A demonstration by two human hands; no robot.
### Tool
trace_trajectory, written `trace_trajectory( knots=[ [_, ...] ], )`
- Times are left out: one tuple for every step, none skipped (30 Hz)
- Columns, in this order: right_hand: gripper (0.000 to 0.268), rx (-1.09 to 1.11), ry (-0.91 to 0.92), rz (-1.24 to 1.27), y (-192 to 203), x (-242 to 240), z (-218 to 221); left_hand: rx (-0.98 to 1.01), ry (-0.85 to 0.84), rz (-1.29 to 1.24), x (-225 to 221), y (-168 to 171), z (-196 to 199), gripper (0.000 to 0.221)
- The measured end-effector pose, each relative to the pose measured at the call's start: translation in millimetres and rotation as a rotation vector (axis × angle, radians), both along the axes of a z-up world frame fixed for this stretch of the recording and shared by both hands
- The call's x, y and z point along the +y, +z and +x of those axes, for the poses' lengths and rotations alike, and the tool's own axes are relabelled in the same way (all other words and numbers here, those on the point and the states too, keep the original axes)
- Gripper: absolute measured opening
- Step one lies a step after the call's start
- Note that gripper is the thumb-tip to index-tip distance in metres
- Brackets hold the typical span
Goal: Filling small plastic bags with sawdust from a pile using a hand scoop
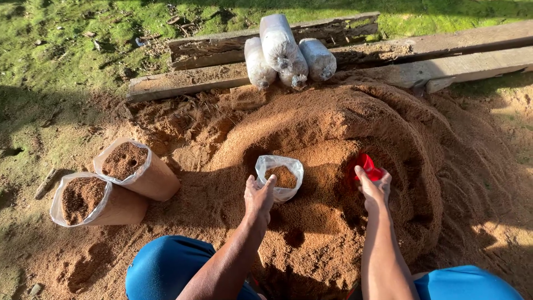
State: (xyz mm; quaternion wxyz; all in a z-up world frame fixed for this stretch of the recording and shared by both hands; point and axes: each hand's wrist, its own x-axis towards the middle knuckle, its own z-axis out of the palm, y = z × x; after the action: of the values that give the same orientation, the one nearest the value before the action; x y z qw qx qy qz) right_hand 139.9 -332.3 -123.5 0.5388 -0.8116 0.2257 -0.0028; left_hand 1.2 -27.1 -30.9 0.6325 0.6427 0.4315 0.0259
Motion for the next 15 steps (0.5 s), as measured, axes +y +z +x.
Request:
trace_trajectory(
  knots=[
    [0.098, 0.139, 0.079, 0.077, 30, 14, -6, 0.001, -0.003, -0.01, -1, 2, 0, 0.092],
    [0.108, 0.277, 0.159, 0.155, 60, 29, -12, 0.003, -0.006, -0.021, -1, 4, -1, 0.092],
    [0.108, 0.283, 0.153, 0.154, 36, 21, -4, 0.009, -0.011, -0.024, -1, -1, 0, 0.092],
    [0.104, 0.175, 0.023, 0.1, 12, 13, 3, 0.006, -0.013, -0.006, -1, -7, 0, 0.091],
    [0.1, 0.062, -0.105, 0.045, -11, 5, 13, 0.001, -0.014, 0.012, -1, -12, 2, 0.091],
    [0.1, 0.065, -0.109, 0.042, -4, 1, 13, 0.004, -0.018, 0.009, -2, -6, 0, 0.091],
    [0.101, 0.062, -0.163, 0.08, 2, -1, 13, 0.016, -0.019, 0.035, -2, 0, -2, 0.088],
    [0.101, 0.058, -0.218, 0.117, 9, -3, 13, 0.027, -0.02, 0.062, -2, 6, -4, 0.085],
    [0.101, 0.063, -0.221, 0.117, 2, -9, 6, 0.032, -0.023, 0.062, -3, 7, -6, 0.085],
    [0.097, -0.146, -0.297, 0.101, -4, -14, 0, 0.069, 0.008, 0.073, -3, 7, -8, 0.081],
    [0.097, -0.36, -0.369, 0.088, -9, -18, -5, 0.102, 0.041, 0.088, -3, 9, -8, 0.077],
    [0.097, -0.359, -0.372, 0.089, 26, -5, -10, 0.102, 0.038, 0.09, -6, 24, -7, 0.077],
    [0.095, -0.108, -0.34, 0.003, 61, 7, -15, 0.047, 0.03, 0.074, -9, 40, -7, 0.067],
    [0.099, 0.141, -0.302, -0.082, 96, 19, -21, -0.009, 0.022, 0.058, -12, 55, -7, 0.058],
    [0.099, 0.143, -0.303, -0.083, 64, 6, -4, -0.008, 0.021, 0.057, -6, 19, -1, 0.058]
  ],
)
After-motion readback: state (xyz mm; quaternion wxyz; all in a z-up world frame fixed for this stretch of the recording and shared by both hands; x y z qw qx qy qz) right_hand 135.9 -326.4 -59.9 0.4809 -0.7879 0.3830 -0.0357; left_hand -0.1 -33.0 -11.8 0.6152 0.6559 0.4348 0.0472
